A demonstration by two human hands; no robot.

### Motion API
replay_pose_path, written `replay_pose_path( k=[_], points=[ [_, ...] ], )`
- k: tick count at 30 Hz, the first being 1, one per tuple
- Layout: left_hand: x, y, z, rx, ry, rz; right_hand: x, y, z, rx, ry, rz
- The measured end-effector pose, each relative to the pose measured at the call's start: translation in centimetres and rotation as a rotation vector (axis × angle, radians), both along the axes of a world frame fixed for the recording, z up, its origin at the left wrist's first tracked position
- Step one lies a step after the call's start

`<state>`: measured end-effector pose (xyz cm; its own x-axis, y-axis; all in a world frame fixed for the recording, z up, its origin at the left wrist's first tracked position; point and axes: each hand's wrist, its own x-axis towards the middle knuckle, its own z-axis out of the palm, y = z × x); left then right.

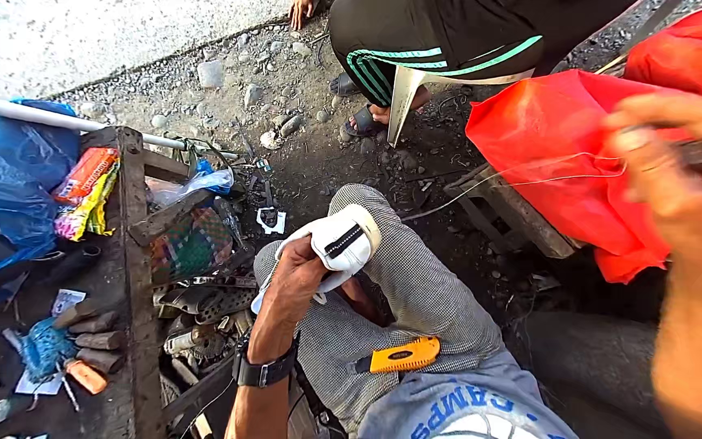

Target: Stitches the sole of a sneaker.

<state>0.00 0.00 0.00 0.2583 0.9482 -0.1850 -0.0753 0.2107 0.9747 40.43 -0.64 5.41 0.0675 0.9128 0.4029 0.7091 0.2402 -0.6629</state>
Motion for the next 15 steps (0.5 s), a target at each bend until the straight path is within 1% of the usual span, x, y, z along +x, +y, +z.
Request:
replay_pose_path(
  k=[1,3,5,6,8,11,15],
  points=[
    [-0.1,0.0,-0.1,0.004,-0.010,-0.008,-3.3,0.2,-0.8,-0.012,0.140,0.090],
    [-0.2,0.0,-0.3,0.015,-0.007,-0.016,-9.2,0.3,-3.6,-0.157,0.403,0.316],
    [-0.1,-0.1,-0.5,0.028,0.022,0.002,-13.3,0.6,-6.7,-0.325,0.497,0.496],
    [0.1,-0.2,-0.6,0.033,0.035,0.021,-14.5,0.8,-7.7,-0.383,0.513,0.542],
    [0.4,-0.3,-0.7,0.047,0.045,0.057,-15.6,1.1,-8.2,-0.433,0.564,0.571],
    [0.9,-0.2,-0.7,0.068,0.071,0.102,-15.5,1.3,-7.8,-0.443,0.657,0.587],
    [1.7,-0.2,-1.0,0.088,0.094,0.159,-15.9,1.0,-7.8,-0.372,0.682,0.523]
  ],
)
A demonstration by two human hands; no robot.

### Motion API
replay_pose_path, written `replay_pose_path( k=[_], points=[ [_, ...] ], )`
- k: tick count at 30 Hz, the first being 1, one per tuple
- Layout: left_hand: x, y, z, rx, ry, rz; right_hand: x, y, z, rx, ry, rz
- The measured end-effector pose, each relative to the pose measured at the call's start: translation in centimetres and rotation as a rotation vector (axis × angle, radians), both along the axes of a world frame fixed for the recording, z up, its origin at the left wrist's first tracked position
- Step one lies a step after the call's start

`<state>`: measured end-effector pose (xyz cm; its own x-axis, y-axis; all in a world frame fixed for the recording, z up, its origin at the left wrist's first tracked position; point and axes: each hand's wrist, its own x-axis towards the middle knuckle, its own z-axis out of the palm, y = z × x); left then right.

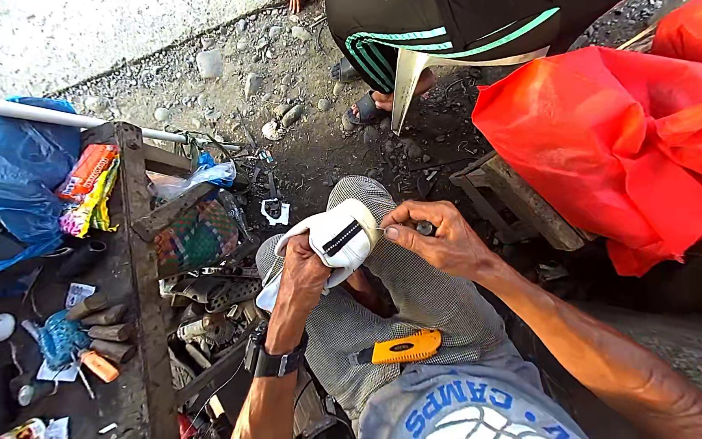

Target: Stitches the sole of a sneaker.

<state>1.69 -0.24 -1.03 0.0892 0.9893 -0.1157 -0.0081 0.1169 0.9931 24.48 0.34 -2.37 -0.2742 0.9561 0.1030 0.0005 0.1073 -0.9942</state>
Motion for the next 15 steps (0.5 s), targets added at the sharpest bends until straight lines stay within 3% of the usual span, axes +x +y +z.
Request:
replay_pose_path(
  k=[6,12,15],
  points=[
    [0.9,0.0,-0.5,0.031,0.087,0.118,-1.1,0.0,-0.2,0.028,-0.024,-0.062],
    [-3.9,-0.7,2.4,-0.095,0.028,-0.379,4.7,1.4,1.4,-0.106,-0.472,0.045],
    [-2.3,-1.4,3.1,-0.044,0.074,-0.333,6.1,0.6,1.6,-0.092,-0.452,0.027]
  ],
)
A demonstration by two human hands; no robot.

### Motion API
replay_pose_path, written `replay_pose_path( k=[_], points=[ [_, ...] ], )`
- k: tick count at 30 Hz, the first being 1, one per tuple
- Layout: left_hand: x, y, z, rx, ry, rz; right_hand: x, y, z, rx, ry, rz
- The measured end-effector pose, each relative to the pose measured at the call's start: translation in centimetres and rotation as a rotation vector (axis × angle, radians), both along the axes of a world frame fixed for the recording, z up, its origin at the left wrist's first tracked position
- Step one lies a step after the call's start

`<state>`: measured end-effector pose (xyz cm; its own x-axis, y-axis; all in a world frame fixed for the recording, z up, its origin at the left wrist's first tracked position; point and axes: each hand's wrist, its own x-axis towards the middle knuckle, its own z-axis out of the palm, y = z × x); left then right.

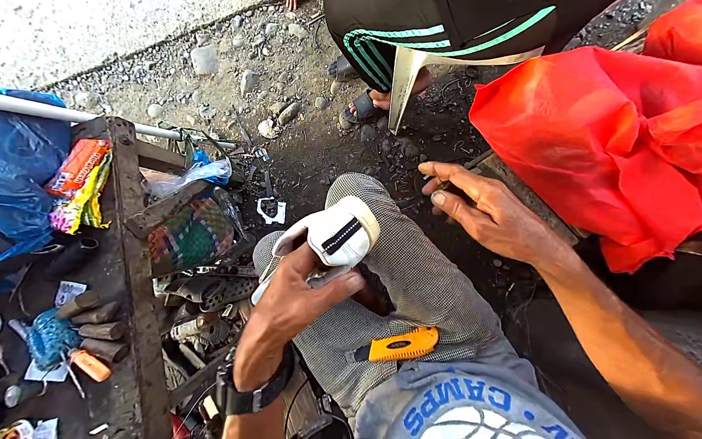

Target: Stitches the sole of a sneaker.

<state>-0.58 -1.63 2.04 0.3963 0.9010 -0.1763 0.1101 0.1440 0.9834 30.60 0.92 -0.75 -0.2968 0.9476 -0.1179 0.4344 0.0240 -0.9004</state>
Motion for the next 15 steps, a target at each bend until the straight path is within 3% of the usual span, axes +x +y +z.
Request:
replay_pose_path(
  k=[2,5,9,15],
  points=[
    [1.5,0.2,-0.7,0.043,-0.084,0.143,-1.1,-0.9,-0.2,0.074,0.141,0.026],
    [1.5,1.0,-1.6,0.025,-0.243,0.190,-3.7,-1.7,-1.1,0.207,0.346,0.083],
    [1.2,1.2,-1.4,0.045,-0.239,0.157,-6.1,-1.8,-2.0,0.357,0.342,0.008],
    [1.7,1.2,-1.8,0.062,-0.262,0.216,-6.4,-1.5,-1.9,0.361,0.330,-0.031]
  ],
)
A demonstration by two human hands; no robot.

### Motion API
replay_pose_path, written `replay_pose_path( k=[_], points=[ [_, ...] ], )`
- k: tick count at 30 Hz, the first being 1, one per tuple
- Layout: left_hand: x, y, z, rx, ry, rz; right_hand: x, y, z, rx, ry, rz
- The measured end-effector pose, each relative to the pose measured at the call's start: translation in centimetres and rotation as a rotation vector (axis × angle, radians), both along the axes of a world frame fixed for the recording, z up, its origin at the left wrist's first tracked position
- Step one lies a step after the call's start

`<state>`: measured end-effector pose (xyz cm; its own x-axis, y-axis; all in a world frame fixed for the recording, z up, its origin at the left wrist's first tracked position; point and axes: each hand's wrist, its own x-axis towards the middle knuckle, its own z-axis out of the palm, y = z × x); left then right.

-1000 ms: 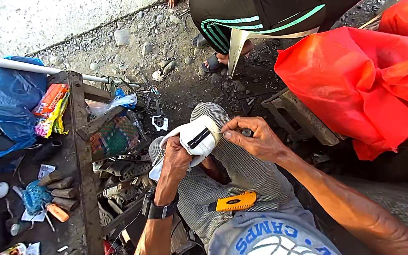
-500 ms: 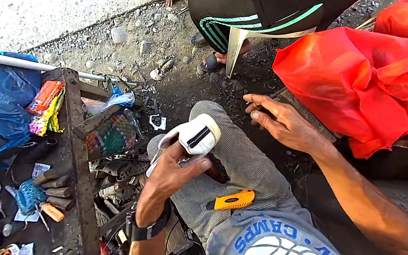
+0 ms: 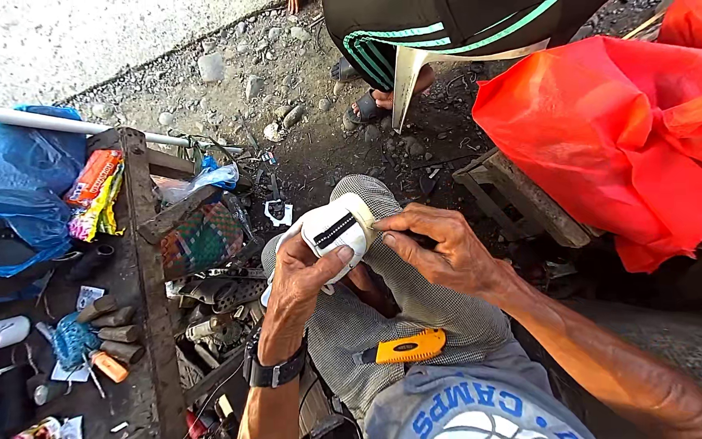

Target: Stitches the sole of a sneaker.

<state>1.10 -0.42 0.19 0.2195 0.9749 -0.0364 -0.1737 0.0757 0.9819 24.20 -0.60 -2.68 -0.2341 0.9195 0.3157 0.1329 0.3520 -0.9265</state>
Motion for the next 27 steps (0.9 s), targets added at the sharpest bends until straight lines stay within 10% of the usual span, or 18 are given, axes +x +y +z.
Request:
replay_pose_path(
  k=[9,27],
  points=[
    [0.1,0.0,-0.3,0.008,-0.028,0.003,0.2,0.3,-0.3,-0.006,0.005,0.027],
    [1.7,0.0,-1.0,-0.018,0.011,0.129,0.6,4.3,4.9,0.275,-0.747,0.250]
  ],
)
